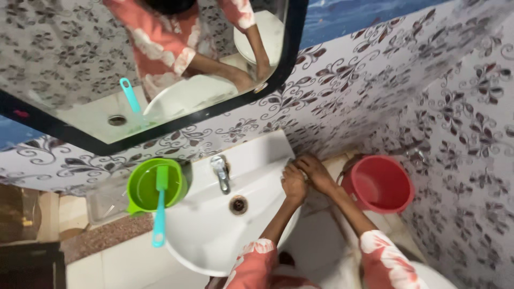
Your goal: The person scrubs the inside of a white bathroom sink using a cloth and water from the tap. They repeatedly wet the cloth and wipe the basin and faucet area.
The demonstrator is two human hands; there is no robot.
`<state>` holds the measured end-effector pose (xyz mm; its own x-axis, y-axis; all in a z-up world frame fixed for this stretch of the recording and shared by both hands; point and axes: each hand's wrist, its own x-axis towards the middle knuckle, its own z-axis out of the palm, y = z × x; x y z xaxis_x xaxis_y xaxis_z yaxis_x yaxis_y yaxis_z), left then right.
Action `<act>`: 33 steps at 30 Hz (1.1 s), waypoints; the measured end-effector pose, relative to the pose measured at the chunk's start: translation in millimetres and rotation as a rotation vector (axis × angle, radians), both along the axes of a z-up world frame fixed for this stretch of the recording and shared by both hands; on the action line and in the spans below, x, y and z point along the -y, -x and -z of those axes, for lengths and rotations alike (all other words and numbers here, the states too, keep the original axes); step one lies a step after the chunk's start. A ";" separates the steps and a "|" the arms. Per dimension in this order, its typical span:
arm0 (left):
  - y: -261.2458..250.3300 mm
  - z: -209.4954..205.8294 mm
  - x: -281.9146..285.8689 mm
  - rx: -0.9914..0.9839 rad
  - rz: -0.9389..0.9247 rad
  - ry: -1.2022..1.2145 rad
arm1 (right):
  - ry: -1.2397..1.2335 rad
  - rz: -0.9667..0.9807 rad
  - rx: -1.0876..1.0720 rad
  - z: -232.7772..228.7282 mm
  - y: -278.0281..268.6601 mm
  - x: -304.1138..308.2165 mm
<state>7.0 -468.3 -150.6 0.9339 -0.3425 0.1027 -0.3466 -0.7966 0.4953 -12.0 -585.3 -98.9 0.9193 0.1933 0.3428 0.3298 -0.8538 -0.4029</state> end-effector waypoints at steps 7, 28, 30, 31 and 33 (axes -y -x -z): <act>46.7 6.5 -89.0 -0.519 0.451 -0.019 | 0.126 0.355 -0.222 -58.9 88.9 -122.2; 78.8 -0.1 -335.6 -0.013 1.168 -0.184 | -0.037 1.153 -0.086 -30.9 180.3 -435.0; 71.3 7.3 -354.9 0.003 1.193 -0.203 | -0.024 1.214 -0.118 -27.3 172.9 -462.6; 64.6 7.9 -366.2 0.019 1.193 -0.198 | -0.010 1.236 -0.142 -26.8 167.5 -479.5; 48.8 6.8 -390.2 0.035 1.232 -0.195 | -0.009 1.277 -0.098 -30.6 155.1 -508.3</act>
